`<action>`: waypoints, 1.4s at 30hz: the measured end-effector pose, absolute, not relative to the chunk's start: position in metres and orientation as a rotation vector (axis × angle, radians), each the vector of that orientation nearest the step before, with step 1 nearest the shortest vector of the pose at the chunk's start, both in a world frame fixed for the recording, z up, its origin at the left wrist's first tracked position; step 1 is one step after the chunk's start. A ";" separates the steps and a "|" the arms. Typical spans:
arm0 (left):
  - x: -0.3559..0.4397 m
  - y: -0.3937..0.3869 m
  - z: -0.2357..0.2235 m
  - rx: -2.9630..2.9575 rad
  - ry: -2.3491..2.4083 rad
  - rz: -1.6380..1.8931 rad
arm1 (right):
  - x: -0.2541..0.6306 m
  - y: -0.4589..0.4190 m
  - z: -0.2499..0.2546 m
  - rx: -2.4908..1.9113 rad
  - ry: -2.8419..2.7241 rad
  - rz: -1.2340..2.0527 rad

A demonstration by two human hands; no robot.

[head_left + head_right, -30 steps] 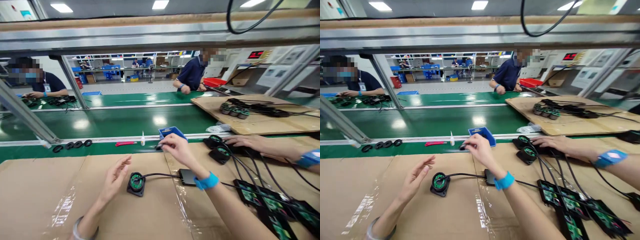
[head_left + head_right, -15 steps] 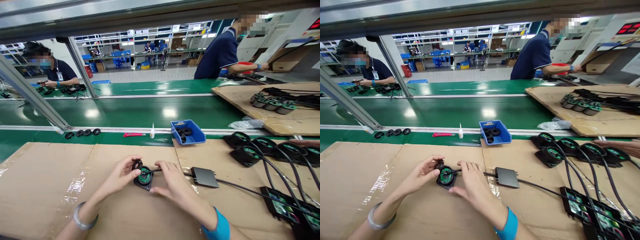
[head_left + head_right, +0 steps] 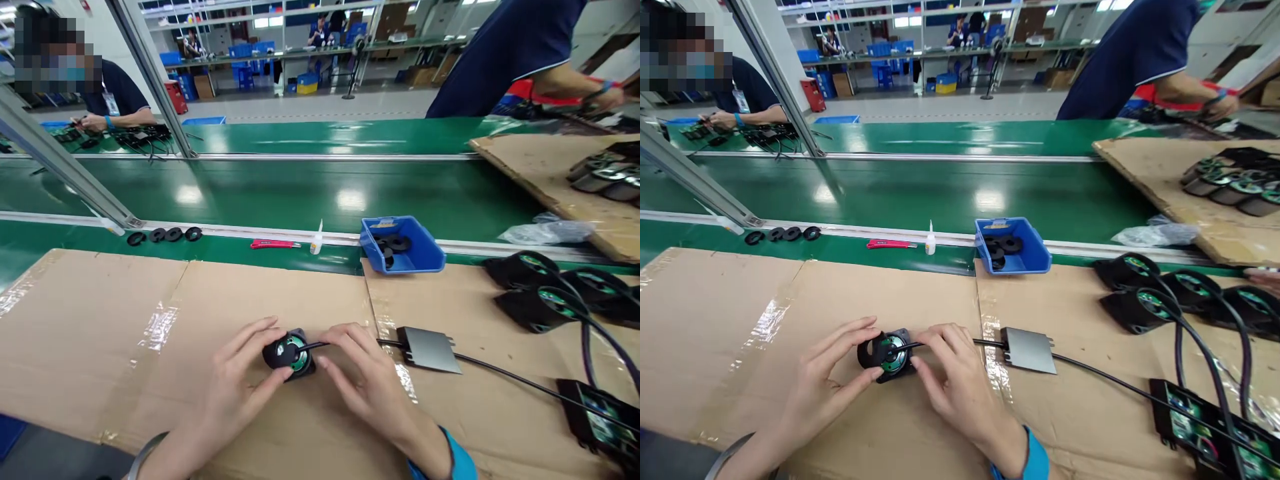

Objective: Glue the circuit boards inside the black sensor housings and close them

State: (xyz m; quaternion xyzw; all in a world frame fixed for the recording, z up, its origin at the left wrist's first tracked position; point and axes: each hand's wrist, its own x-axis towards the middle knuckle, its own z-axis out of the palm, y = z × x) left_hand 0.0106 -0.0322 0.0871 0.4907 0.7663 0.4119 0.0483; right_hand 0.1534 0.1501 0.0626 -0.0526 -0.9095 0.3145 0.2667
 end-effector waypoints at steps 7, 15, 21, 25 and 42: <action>0.021 -0.017 0.093 1.876 2.427 1.223 | 0.155 0.154 0.061 -0.140 -2.396 0.879; 0.019 -0.018 0.088 1.889 2.317 1.233 | 0.156 0.155 0.069 -0.115 -2.379 0.873; 0.016 -0.017 0.088 1.893 2.235 1.268 | 0.156 0.155 0.070 -0.126 -2.372 0.888; 0.015 -0.017 0.088 1.887 2.220 1.276 | 0.156 0.156 0.070 -0.120 -2.372 0.886; 0.017 -0.017 0.088 1.976 2.261 1.139 | 0.152 0.157 0.069 -0.148 -2.345 0.858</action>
